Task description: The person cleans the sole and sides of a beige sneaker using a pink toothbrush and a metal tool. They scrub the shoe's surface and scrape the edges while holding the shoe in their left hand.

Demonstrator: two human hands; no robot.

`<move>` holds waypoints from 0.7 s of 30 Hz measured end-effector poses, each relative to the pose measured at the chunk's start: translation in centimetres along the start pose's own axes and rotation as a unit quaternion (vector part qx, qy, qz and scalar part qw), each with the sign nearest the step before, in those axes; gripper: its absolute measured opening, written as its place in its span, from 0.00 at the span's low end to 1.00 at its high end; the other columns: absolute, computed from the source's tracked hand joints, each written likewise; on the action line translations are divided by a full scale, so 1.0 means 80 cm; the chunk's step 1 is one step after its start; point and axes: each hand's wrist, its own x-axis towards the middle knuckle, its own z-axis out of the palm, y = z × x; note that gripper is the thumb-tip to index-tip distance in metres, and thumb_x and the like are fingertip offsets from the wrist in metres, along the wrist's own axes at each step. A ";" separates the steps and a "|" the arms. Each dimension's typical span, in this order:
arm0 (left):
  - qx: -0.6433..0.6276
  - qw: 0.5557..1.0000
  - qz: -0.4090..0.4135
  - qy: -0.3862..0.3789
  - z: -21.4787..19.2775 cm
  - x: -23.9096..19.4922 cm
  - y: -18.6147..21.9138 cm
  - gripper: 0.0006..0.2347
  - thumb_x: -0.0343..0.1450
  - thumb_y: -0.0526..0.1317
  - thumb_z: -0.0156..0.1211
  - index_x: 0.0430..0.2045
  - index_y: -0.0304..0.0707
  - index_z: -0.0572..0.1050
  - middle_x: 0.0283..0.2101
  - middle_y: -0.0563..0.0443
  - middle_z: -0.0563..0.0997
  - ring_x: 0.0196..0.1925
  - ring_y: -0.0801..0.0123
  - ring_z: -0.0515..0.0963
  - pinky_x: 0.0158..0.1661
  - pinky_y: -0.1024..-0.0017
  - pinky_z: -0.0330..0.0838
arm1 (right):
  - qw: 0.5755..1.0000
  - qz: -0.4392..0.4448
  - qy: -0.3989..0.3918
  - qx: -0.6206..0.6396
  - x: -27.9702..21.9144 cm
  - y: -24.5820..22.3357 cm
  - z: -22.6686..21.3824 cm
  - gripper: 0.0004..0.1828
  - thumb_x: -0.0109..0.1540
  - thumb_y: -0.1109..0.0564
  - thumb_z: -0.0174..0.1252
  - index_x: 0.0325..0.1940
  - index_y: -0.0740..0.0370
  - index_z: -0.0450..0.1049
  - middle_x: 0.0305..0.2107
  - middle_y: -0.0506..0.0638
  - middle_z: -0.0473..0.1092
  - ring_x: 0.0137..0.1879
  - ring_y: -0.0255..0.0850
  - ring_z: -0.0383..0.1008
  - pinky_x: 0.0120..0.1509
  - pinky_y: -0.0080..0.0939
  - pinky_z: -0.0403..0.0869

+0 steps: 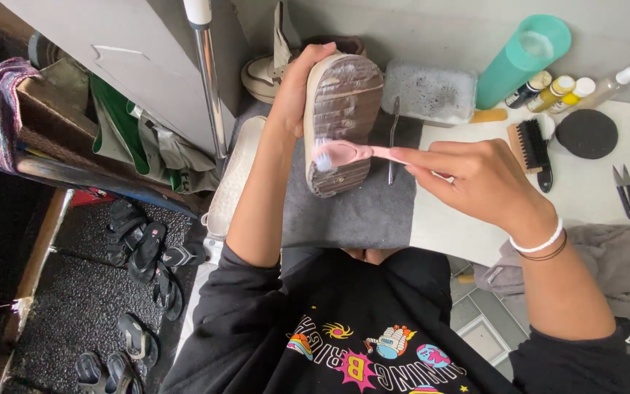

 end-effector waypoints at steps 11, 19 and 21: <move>-0.074 0.996 -0.042 -0.024 -0.006 0.012 -0.003 0.13 0.65 0.48 0.60 0.21 0.36 0.78 0.21 0.51 0.80 0.23 0.66 0.77 0.29 0.67 0.71 | 0.998 -0.020 0.023 -0.054 -0.017 0.008 0.025 0.23 0.71 0.62 0.64 0.70 0.49 0.75 0.18 0.42 0.55 0.24 0.37 0.49 0.24 0.41 0.56; -0.040 0.999 -0.028 -0.012 -0.006 0.009 0.001 0.12 0.64 0.49 0.61 0.20 0.38 0.77 0.21 0.52 0.79 0.22 0.67 0.77 0.29 0.67 0.71 | 1.000 0.000 0.001 -0.002 -0.026 0.013 0.038 0.24 0.69 0.64 0.63 0.69 0.48 0.74 0.18 0.42 0.55 0.25 0.37 0.48 0.23 0.39 0.56; -0.051 0.998 -0.043 -0.009 -0.005 0.008 0.002 0.15 0.63 0.50 0.61 0.24 0.34 0.80 0.25 0.47 0.83 0.27 0.62 0.81 0.34 0.63 0.75 | 0.998 -0.022 0.043 -0.040 -0.025 0.013 0.036 0.21 0.70 0.64 0.65 0.67 0.52 0.77 0.18 0.41 0.57 0.23 0.37 0.51 0.24 0.41 0.58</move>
